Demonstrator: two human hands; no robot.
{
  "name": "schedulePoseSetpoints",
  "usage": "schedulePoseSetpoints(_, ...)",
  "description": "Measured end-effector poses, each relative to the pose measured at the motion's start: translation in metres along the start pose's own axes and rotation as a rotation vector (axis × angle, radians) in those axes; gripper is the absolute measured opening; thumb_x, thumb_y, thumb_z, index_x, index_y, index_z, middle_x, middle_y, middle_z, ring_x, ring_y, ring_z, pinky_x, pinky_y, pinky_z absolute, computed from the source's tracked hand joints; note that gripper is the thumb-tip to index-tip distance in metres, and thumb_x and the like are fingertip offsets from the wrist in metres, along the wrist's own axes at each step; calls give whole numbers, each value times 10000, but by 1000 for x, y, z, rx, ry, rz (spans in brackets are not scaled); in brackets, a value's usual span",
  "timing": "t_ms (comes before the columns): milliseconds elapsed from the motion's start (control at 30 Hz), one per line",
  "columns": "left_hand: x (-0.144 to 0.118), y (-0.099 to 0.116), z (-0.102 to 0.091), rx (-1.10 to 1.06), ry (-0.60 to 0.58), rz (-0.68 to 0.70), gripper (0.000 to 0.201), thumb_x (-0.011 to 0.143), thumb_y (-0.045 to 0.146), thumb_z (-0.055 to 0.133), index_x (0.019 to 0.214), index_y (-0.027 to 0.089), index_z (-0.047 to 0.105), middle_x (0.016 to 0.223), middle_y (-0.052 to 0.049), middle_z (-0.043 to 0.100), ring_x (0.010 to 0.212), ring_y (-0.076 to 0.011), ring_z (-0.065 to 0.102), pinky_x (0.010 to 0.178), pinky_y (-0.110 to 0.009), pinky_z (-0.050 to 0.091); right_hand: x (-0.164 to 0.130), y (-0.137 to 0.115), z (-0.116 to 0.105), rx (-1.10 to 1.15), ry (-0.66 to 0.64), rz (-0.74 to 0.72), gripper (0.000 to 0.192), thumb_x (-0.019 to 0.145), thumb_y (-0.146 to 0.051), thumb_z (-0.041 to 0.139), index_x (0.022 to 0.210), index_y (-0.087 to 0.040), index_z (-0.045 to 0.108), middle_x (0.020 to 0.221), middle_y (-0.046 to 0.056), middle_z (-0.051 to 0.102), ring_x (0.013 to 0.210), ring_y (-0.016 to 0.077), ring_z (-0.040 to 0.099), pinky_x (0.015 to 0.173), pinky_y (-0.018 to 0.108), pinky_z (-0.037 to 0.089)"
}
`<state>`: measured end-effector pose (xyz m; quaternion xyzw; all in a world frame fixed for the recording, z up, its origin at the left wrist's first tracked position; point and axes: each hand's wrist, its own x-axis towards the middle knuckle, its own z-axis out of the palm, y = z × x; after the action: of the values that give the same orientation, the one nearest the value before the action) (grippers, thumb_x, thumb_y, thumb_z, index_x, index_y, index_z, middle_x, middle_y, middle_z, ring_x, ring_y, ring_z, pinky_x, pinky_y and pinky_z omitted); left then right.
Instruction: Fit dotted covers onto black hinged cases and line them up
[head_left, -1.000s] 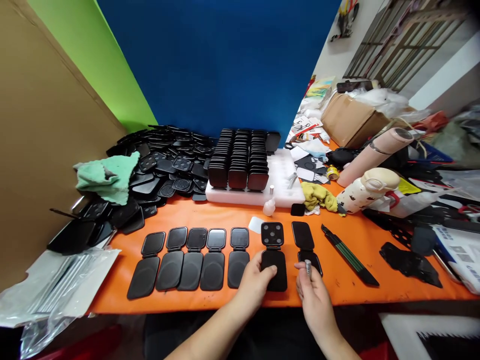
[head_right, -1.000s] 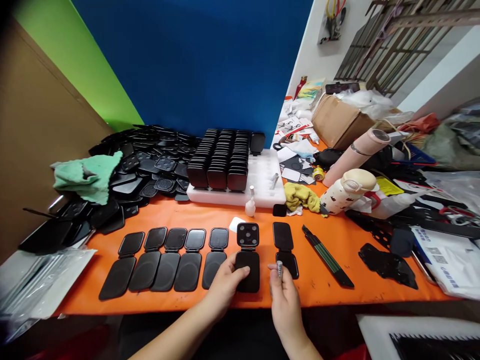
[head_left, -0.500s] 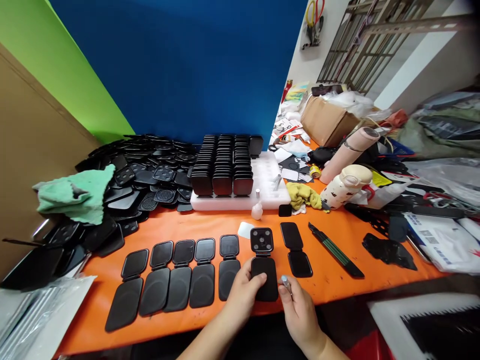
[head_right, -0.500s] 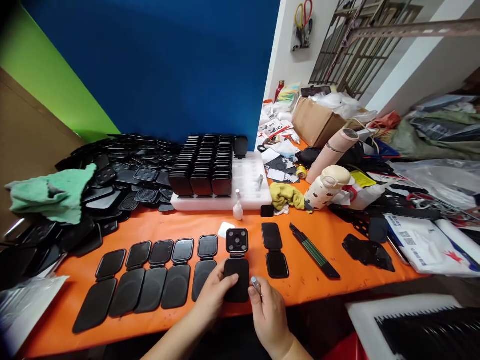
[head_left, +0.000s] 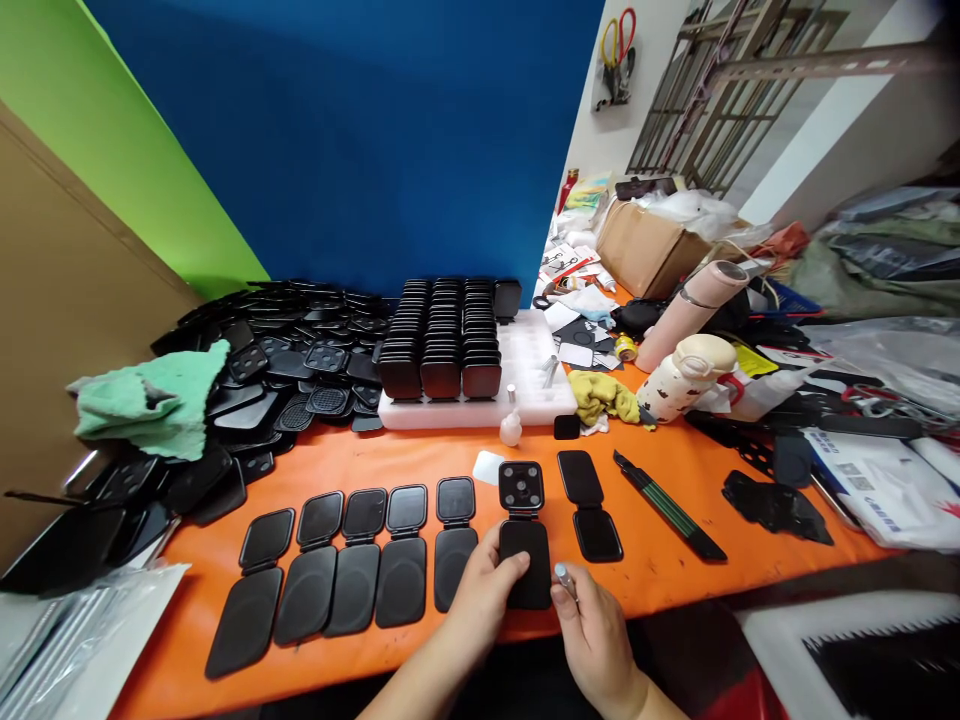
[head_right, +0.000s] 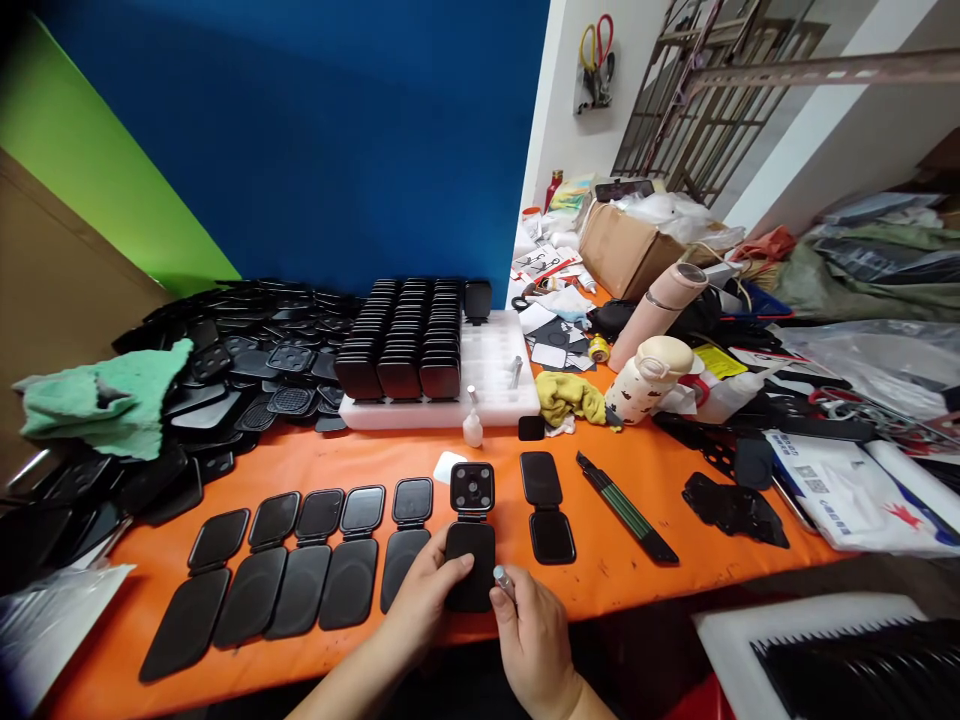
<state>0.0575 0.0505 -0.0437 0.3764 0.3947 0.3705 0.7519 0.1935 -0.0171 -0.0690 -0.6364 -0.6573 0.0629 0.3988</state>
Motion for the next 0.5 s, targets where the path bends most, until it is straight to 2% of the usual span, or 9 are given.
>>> schedulePoseSetpoints(267,0,-3,-2,44,18,16,252,707,225,621,950,160,638,852,-20,617,807,-172,517,736,-257,399,-3,1,3,-37,35,-73,256,949,-359,315,924,-196,511,744,79,684,636,205,668,508,274,516)
schedulePoseSetpoints(500,1,-3,-3,78,24,24,249,697,239,620,932,159,635,809,-15,605,744,-158,509,694,-252,400,0,-2,2,25,37,-93,257,950,-364,315,914,-202,512,678,33,655,585,176,641,515,259,493)
